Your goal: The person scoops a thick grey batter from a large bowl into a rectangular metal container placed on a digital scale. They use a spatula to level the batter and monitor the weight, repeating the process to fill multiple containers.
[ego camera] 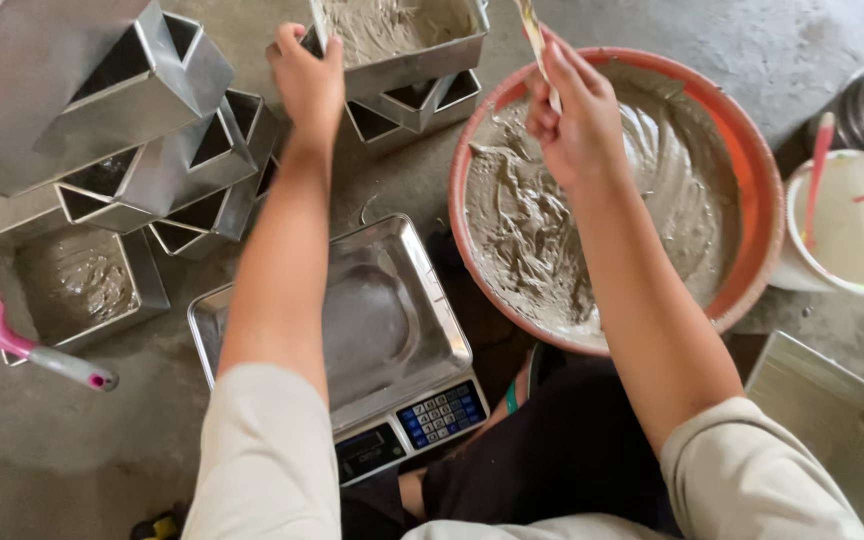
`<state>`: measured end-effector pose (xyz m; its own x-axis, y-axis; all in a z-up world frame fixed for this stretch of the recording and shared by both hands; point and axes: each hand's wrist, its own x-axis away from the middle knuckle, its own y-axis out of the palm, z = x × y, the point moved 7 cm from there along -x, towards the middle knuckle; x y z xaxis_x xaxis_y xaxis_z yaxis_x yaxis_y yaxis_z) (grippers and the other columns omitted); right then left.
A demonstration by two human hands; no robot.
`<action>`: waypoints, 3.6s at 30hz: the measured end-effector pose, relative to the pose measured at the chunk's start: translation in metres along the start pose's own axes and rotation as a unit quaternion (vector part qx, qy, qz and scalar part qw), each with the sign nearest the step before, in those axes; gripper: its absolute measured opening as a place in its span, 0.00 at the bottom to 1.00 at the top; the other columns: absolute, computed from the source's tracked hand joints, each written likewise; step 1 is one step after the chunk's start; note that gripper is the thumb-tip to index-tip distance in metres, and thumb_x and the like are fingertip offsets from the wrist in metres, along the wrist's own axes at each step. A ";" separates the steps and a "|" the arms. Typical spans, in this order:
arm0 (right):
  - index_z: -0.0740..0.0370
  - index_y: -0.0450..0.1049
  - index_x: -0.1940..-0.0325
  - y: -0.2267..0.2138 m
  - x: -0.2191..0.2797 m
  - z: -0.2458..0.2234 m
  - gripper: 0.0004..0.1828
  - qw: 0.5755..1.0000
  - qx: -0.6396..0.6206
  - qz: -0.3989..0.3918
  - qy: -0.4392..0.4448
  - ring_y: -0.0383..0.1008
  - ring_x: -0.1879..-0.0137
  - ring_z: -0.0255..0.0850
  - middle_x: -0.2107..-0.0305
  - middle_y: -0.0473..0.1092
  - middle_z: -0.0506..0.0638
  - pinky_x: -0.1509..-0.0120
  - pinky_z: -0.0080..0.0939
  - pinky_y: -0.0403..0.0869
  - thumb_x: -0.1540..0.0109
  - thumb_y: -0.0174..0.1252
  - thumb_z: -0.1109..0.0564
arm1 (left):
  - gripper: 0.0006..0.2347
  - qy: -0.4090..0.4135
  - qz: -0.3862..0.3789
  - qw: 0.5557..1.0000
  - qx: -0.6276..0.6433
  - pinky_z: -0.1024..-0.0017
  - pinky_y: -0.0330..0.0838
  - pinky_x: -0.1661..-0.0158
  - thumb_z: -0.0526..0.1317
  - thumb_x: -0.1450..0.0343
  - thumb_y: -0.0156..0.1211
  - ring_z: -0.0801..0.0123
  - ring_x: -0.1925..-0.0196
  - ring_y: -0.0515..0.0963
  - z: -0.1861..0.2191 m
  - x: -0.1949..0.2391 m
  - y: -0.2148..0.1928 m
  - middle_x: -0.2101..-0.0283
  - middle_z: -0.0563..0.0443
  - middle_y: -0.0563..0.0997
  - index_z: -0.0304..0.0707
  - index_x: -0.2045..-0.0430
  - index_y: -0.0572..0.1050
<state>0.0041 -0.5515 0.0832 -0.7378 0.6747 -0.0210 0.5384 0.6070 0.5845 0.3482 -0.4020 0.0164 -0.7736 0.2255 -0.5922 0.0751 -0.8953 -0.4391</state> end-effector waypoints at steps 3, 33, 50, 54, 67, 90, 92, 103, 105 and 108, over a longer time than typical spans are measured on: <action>0.62 0.72 0.33 -0.022 0.049 -0.006 0.20 0.998 -0.001 0.057 0.024 0.58 0.74 0.29 0.72 0.66 0.44 0.70 0.31 0.59 0.29 0.57 0.55 | 0.15 0.080 -0.022 0.994 0.075 0.57 0.71 0.49 0.38 0.30 0.68 0.57 0.51 0.75 0.076 0.082 -0.034 0.51 0.48 0.74 0.40 0.52 0.72; 0.62 0.73 0.32 -0.210 0.461 -0.108 0.21 0.948 0.108 0.279 -0.109 0.56 0.79 0.26 0.75 0.66 0.41 0.76 0.30 0.52 0.29 0.58 0.55 | 0.10 0.157 -0.621 0.768 -0.023 0.61 0.77 0.52 0.32 0.34 0.62 0.46 0.49 0.81 0.424 0.569 -0.019 0.54 0.32 0.81 0.30 0.61 0.78; 0.64 0.74 0.39 -0.167 0.488 -0.171 0.13 0.935 0.148 0.242 -0.211 0.58 0.75 0.29 0.72 0.67 0.45 0.72 0.32 0.57 0.26 0.58 0.57 | 0.14 0.108 -0.498 0.851 0.122 0.51 0.74 0.59 0.45 0.34 0.61 0.40 0.60 0.81 0.417 0.552 -0.027 0.65 0.32 0.82 0.31 0.66 0.75; 0.66 0.73 0.55 -0.098 0.462 -0.189 0.09 0.943 0.192 0.149 -0.227 0.58 0.74 0.31 0.71 0.67 0.48 0.70 0.32 0.56 0.23 0.58 0.59 | 0.13 0.071 -0.411 0.890 0.183 0.53 0.75 0.61 0.45 0.33 0.60 0.42 0.63 0.83 0.387 0.458 -0.091 0.69 0.32 0.82 0.30 0.68 0.76; 0.66 0.75 0.46 0.139 0.332 0.005 0.10 0.980 0.130 -0.120 -0.096 0.58 0.71 0.27 0.71 0.65 0.42 0.67 0.31 0.59 0.24 0.57 0.55 | 0.11 -0.148 -0.281 0.948 0.014 0.64 0.79 0.71 0.42 0.30 0.57 0.59 0.73 0.85 0.125 0.295 -0.372 0.74 0.40 0.81 0.29 0.71 0.74; 0.65 0.67 0.26 0.149 0.268 0.124 0.24 0.978 0.172 -0.119 0.012 0.55 0.73 0.24 0.73 0.64 0.39 0.70 0.27 0.56 0.26 0.56 0.56 | 0.14 -0.098 -0.047 0.987 -0.116 0.55 0.71 0.62 0.41 0.32 0.63 0.46 0.60 0.78 0.011 0.293 -0.388 0.60 0.38 0.78 0.38 0.56 0.71; 0.66 0.67 0.26 0.142 0.269 0.117 0.24 0.980 0.158 -0.117 0.005 0.56 0.72 0.25 0.72 0.65 0.40 0.69 0.28 0.56 0.26 0.56 0.56 | 0.13 0.020 0.010 0.996 -0.086 0.57 0.71 0.59 0.34 0.32 0.60 0.49 0.58 0.76 0.074 0.333 -0.391 0.60 0.39 0.77 0.37 0.55 0.71; 0.66 0.66 0.25 0.092 0.295 0.091 0.26 0.987 0.130 -0.093 -0.012 0.56 0.73 0.26 0.72 0.64 0.41 0.70 0.30 0.55 0.26 0.59 0.55 | 0.11 0.304 -0.362 0.866 -0.162 0.57 0.61 0.36 0.37 0.28 0.52 0.52 0.34 0.68 0.151 0.520 -0.263 0.36 0.53 0.73 0.42 0.55 0.78; 0.67 0.67 0.25 0.089 0.300 0.090 0.26 0.988 0.132 -0.084 -0.005 0.56 0.74 0.26 0.72 0.65 0.41 0.70 0.29 0.55 0.26 0.58 0.56 | 0.11 0.314 -0.361 0.859 -0.181 0.54 0.60 0.36 0.37 0.29 0.52 0.52 0.34 0.69 0.146 0.524 -0.253 0.38 0.53 0.73 0.43 0.56 0.78; 0.66 0.67 0.25 0.086 0.309 0.086 0.25 0.987 0.135 -0.090 -0.007 0.56 0.74 0.25 0.72 0.65 0.41 0.69 0.29 0.55 0.26 0.57 0.55 | 0.10 0.322 -0.359 0.851 -0.208 0.52 0.59 0.36 0.38 0.30 0.53 0.53 0.34 0.68 0.143 0.527 -0.245 0.38 0.53 0.74 0.43 0.57 0.78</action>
<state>-0.1426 -0.2543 0.0571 -0.8268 0.5502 -0.1171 0.4890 0.8059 0.3337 -0.1679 -0.1187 -0.0917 -0.2189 0.9410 -0.2582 0.0480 -0.2539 -0.9660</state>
